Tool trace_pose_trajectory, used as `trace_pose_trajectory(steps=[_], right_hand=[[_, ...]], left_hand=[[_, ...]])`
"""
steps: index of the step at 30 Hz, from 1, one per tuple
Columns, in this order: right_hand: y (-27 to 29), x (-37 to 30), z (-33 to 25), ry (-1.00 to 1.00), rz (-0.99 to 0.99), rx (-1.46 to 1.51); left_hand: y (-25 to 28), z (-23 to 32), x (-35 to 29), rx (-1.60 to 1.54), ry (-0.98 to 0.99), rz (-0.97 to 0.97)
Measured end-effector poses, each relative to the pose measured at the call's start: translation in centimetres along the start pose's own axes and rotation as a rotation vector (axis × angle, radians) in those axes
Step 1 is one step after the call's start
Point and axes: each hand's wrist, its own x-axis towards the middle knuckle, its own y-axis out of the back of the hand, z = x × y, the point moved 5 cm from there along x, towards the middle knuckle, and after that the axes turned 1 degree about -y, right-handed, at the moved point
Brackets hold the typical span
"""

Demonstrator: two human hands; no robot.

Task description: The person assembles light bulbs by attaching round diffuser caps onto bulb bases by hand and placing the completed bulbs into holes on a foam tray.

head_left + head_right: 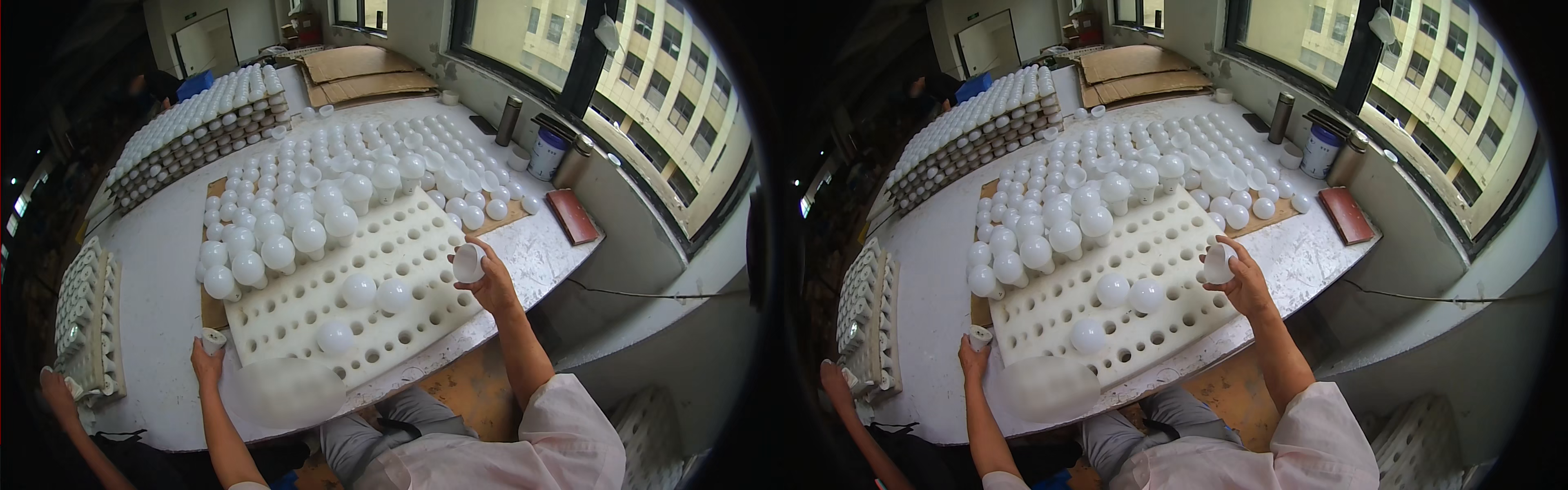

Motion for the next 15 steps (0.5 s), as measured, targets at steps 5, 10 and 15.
trace_pose_trajectory(steps=[5, 10, 15], right_hand=[[-2.6, -2.3, 3.2, -0.006, -0.128, -0.114], [-7.4, -3.7, 6.8, -0.203, -0.378, 0.059], [-11.5, -5.4, 10.4, -0.328, -0.482, -0.143]], left_hand=[[2.0, 2.3, -5.5, -0.877, 0.080, 0.109], [2.6, 12.2, -16.6, -1.537, -0.044, -0.275], [-0.7, 18.4, -23.5, -1.414, -0.092, -0.694]])
